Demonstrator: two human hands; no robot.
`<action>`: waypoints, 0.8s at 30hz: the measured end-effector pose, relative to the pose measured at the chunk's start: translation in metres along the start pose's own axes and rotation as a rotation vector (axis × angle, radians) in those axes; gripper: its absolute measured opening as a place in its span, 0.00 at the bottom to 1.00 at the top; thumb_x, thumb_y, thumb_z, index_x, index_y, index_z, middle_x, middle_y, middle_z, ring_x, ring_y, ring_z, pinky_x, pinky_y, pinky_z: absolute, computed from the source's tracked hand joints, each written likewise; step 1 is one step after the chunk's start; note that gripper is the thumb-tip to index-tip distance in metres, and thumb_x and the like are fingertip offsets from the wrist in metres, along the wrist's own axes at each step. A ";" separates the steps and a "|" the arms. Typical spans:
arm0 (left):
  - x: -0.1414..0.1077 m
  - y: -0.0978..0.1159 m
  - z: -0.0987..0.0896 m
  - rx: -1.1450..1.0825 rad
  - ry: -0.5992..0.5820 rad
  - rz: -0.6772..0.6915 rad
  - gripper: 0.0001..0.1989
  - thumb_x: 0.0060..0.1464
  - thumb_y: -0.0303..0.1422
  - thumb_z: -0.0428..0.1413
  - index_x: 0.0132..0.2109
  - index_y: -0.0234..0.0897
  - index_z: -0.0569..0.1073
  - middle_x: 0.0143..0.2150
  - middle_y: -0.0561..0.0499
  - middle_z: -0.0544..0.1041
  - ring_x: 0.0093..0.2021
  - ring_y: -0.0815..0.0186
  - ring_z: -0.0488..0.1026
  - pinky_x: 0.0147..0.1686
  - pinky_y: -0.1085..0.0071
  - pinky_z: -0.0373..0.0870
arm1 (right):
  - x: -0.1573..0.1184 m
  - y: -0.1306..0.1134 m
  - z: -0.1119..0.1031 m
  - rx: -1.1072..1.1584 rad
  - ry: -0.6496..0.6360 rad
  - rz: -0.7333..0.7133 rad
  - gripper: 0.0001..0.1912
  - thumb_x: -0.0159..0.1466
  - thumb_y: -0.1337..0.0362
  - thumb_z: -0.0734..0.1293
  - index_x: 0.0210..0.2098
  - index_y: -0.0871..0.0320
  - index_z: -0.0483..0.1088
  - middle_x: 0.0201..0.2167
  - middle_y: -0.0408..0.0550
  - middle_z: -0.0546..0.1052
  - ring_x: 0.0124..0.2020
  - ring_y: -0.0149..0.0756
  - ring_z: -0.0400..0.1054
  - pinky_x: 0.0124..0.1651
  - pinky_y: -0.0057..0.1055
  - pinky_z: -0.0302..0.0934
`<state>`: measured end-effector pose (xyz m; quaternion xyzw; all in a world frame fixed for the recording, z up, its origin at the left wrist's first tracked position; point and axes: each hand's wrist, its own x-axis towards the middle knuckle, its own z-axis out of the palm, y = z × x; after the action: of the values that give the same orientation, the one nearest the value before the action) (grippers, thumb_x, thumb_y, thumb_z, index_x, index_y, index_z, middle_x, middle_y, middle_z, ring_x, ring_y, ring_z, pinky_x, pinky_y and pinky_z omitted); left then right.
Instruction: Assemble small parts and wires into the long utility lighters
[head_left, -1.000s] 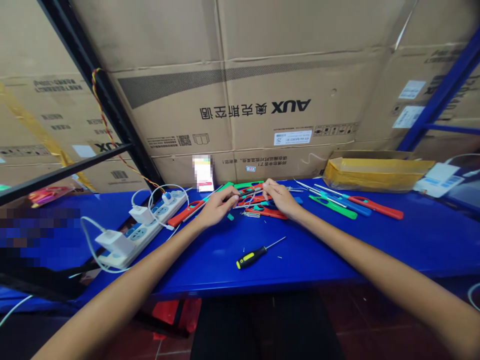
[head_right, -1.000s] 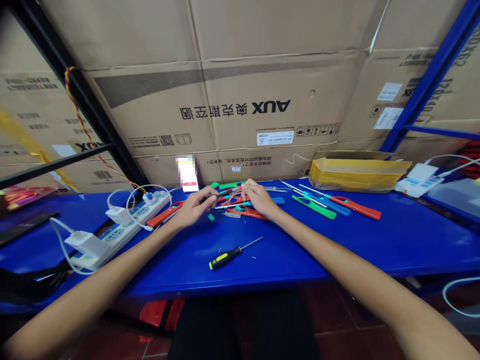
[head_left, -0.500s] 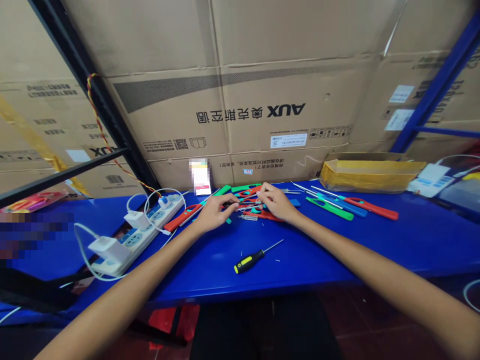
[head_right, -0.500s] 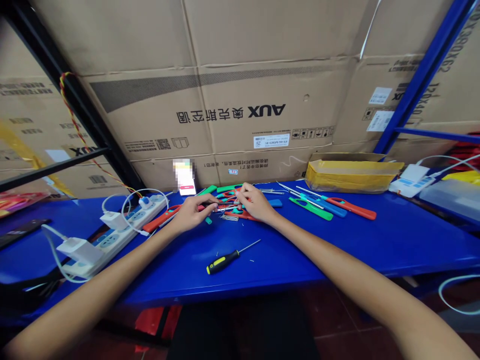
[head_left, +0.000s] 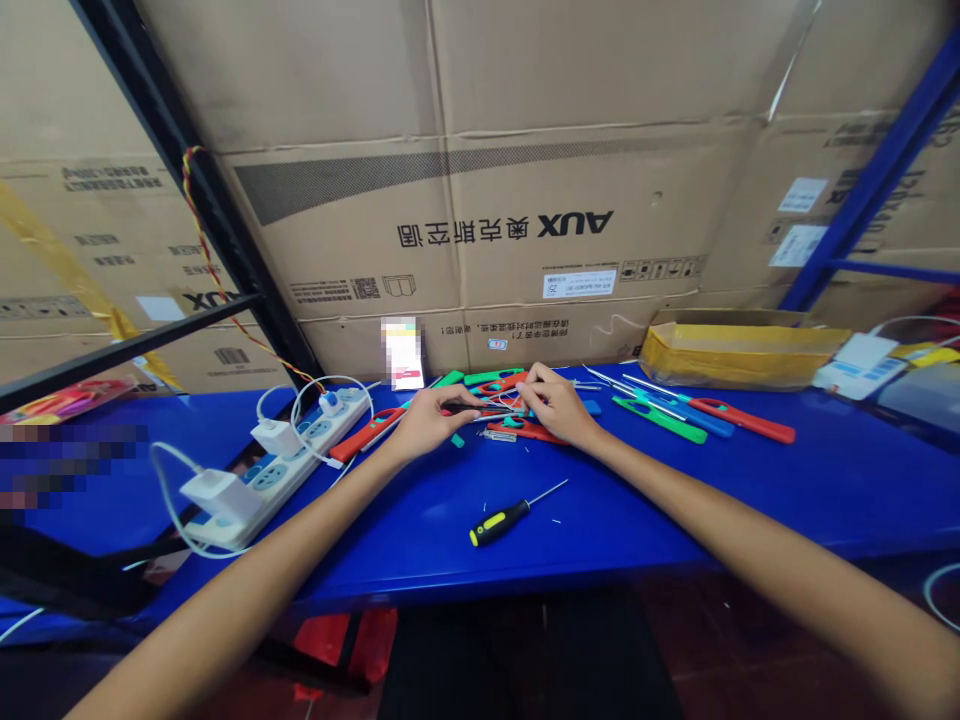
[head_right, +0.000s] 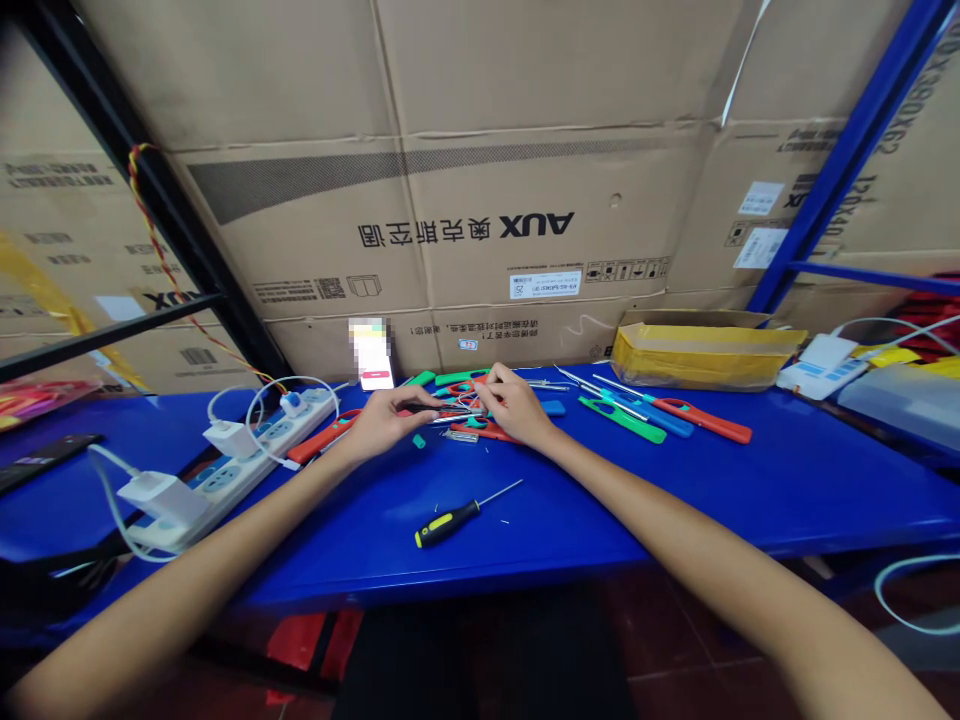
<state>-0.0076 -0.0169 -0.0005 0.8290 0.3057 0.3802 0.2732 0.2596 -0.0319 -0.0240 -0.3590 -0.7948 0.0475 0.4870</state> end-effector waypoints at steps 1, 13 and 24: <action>0.000 0.000 0.000 -0.014 0.000 -0.006 0.09 0.60 0.36 0.65 0.44 0.37 0.85 0.42 0.47 0.86 0.43 0.57 0.83 0.48 0.59 0.80 | 0.000 -0.001 0.000 -0.022 0.011 -0.023 0.29 0.80 0.53 0.60 0.24 0.57 0.72 0.31 0.45 0.66 0.33 0.35 0.65 0.39 0.36 0.58; 0.001 -0.012 0.002 -0.041 0.086 0.034 0.07 0.60 0.35 0.64 0.44 0.38 0.82 0.42 0.48 0.85 0.44 0.59 0.83 0.50 0.58 0.82 | -0.001 -0.008 -0.004 -0.173 0.020 -0.152 0.23 0.79 0.60 0.61 0.29 0.58 0.76 0.34 0.47 0.66 0.33 0.34 0.64 0.39 0.35 0.59; 0.003 -0.020 0.004 -0.113 0.150 -0.043 0.05 0.55 0.34 0.66 0.37 0.38 0.84 0.40 0.47 0.86 0.44 0.55 0.83 0.51 0.55 0.81 | -0.005 -0.002 0.004 -0.129 -0.039 -0.053 0.24 0.79 0.62 0.61 0.26 0.58 0.74 0.32 0.45 0.68 0.32 0.33 0.66 0.39 0.33 0.59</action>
<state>-0.0088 -0.0024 -0.0152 0.7747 0.3209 0.4522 0.3040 0.2569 -0.0356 -0.0288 -0.3674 -0.8149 -0.0100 0.4482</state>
